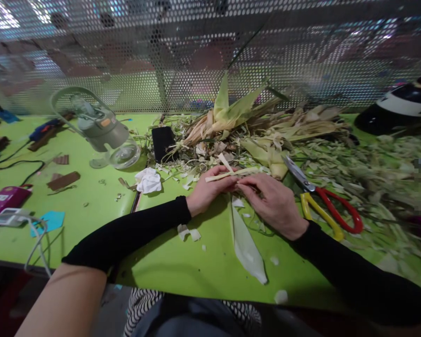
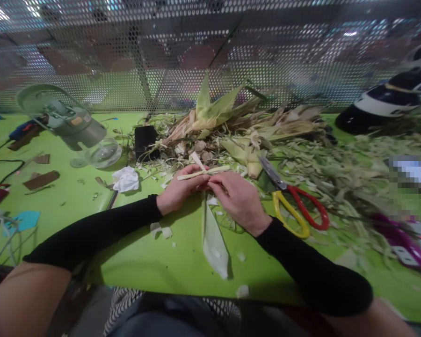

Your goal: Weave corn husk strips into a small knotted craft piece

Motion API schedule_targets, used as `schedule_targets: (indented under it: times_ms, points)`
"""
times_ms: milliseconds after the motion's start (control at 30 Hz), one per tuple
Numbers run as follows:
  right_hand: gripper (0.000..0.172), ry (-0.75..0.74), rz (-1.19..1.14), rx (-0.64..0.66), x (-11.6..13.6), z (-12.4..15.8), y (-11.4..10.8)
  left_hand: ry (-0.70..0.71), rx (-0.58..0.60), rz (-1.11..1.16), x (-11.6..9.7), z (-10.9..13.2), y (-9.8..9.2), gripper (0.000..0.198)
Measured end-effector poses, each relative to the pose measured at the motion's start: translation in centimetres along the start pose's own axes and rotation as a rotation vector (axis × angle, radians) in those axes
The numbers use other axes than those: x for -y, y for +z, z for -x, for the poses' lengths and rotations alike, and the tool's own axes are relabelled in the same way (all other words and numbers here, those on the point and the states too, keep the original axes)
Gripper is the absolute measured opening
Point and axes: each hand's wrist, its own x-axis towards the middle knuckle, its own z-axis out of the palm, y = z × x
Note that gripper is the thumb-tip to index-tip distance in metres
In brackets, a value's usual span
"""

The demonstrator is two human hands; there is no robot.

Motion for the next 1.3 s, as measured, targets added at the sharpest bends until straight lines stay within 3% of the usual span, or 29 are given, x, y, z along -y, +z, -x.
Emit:
schedule_targets:
  times_ms: [233, 433, 533, 633, 767, 900, 1033, 1133, 1200, 1300]
  points:
    - [0.025, 0.349, -0.109, 0.129, 0.3, -0.3, -0.2, 0.069, -0.051, -0.099, -0.6, 0.0, -0.1, 0.035]
    - [0.040, 0.619, -0.423, 0.251, -0.2, -0.3, -0.1, 0.120, -0.075, -0.160, -0.7, 0.0, 0.3, 0.029]
    - [0.031, 0.544, -0.315, 0.176, -0.3, -0.2, -0.1, 0.100, -0.068, -0.140, -0.9, 0.2, 0.4, 0.030]
    - [0.016, 0.250, -0.116, 0.062, -0.4, -0.1, -0.3, 0.028, -0.052, -0.052, -1.0, 0.2, 0.3, 0.030]
    - [0.017, -0.120, 0.071, 0.059, -0.7, 0.0, -0.6, -0.045, -0.064, 0.016, -1.2, 0.1, 0.3, 0.025]
    - [0.018, -0.225, 0.247, 0.031, -0.6, -0.2, -0.9, -0.049, -0.079, 0.015, -1.2, 0.1, 0.3, 0.022]
    - [0.018, -0.266, 0.378, 0.084, -0.2, -0.4, -1.2, -0.043, -0.050, -0.075, -1.3, 0.1, 0.2, 0.023]
    - [0.021, -0.223, 0.375, 0.112, -0.1, -0.6, -1.3, -0.088, 0.068, -0.212, -1.7, 0.0, 0.1, 0.021]
    - [0.022, -0.095, 0.235, 0.116, 0.0, -0.7, -1.3, -0.126, 0.157, -0.273, -2.1, 0.0, 0.1, 0.017]
    - [0.021, 0.225, -0.054, 0.166, 0.1, -0.8, -1.2, -0.136, 0.196, -0.309, -2.7, 0.1, 0.2, 0.014]
